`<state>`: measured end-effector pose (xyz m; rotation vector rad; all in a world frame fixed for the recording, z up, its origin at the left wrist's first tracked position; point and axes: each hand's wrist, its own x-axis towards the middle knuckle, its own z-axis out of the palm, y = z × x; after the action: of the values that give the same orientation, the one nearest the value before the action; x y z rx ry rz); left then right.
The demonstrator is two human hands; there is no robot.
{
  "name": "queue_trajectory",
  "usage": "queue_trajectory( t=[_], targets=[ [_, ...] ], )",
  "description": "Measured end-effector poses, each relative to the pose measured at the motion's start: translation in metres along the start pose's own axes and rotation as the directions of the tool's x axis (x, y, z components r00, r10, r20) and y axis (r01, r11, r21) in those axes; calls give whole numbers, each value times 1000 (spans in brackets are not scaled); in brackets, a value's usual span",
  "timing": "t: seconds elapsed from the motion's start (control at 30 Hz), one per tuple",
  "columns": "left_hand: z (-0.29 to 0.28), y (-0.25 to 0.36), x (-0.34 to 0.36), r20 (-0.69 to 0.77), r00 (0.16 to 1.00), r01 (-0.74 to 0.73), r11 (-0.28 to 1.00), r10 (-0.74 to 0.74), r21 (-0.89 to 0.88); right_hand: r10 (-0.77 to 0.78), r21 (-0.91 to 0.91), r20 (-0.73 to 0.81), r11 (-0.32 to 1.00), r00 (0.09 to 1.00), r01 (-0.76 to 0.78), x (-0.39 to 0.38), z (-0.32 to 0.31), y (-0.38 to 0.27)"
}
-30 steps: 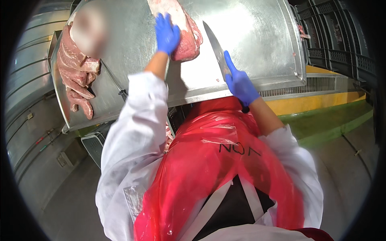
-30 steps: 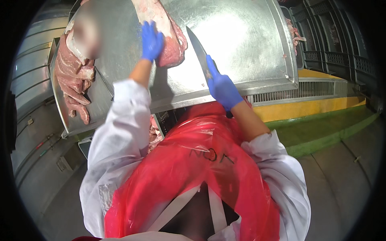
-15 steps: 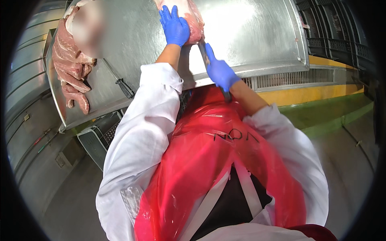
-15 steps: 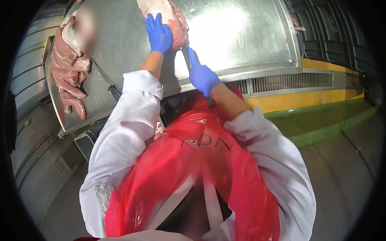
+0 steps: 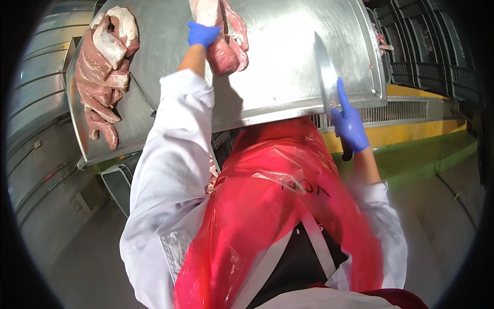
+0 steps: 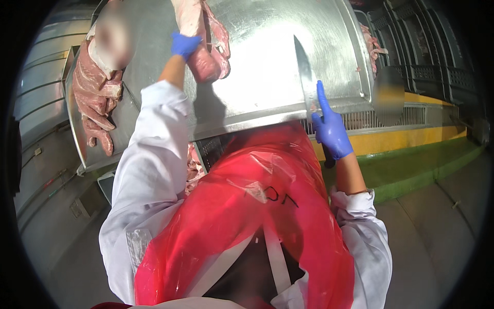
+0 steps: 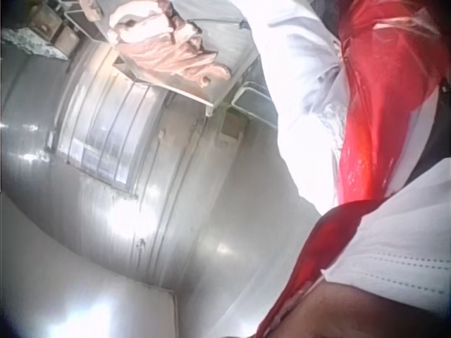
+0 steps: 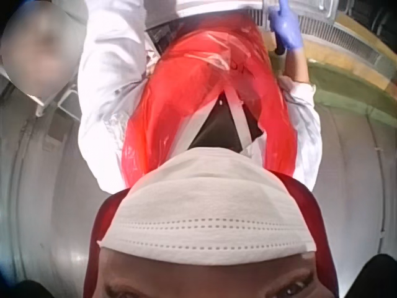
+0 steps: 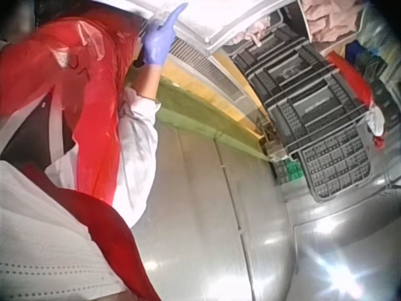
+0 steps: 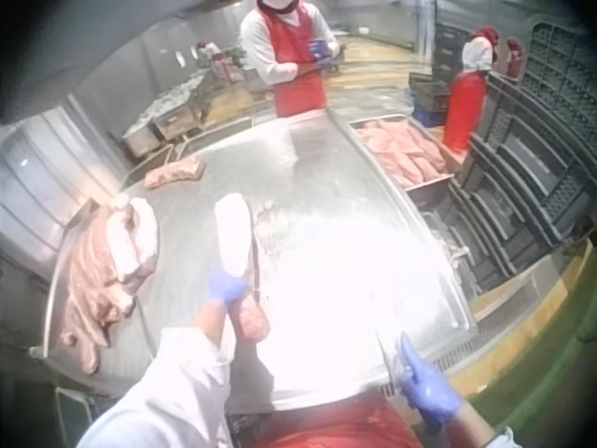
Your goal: The person uses a knife to trim fat and sinew from large cuts of raw meat on a stainless steel table. They repeatedly slice off unwanted tissue and place the trimmed meat into a nearby bin while discarding the trimmings into a separate container.
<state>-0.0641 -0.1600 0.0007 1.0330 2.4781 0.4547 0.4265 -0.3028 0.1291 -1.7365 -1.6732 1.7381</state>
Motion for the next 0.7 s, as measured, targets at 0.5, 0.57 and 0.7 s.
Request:
queue_trajectory(
  t=[0.5,0.57,0.7],
  targets=[
    [-43,40,-24,-160,969,-126,936,187,327,-32,-44,12,998,999,32,86,-103,11],
    [-25,39,-35,-80,994,-23,838,80,545,-83,10,19,997,996,83,93,-113,6],
    [-1,9,-80,-187,960,-125,917,208,378,-14,8,-9,1000,1000,14,111,-120,3]
  ],
)
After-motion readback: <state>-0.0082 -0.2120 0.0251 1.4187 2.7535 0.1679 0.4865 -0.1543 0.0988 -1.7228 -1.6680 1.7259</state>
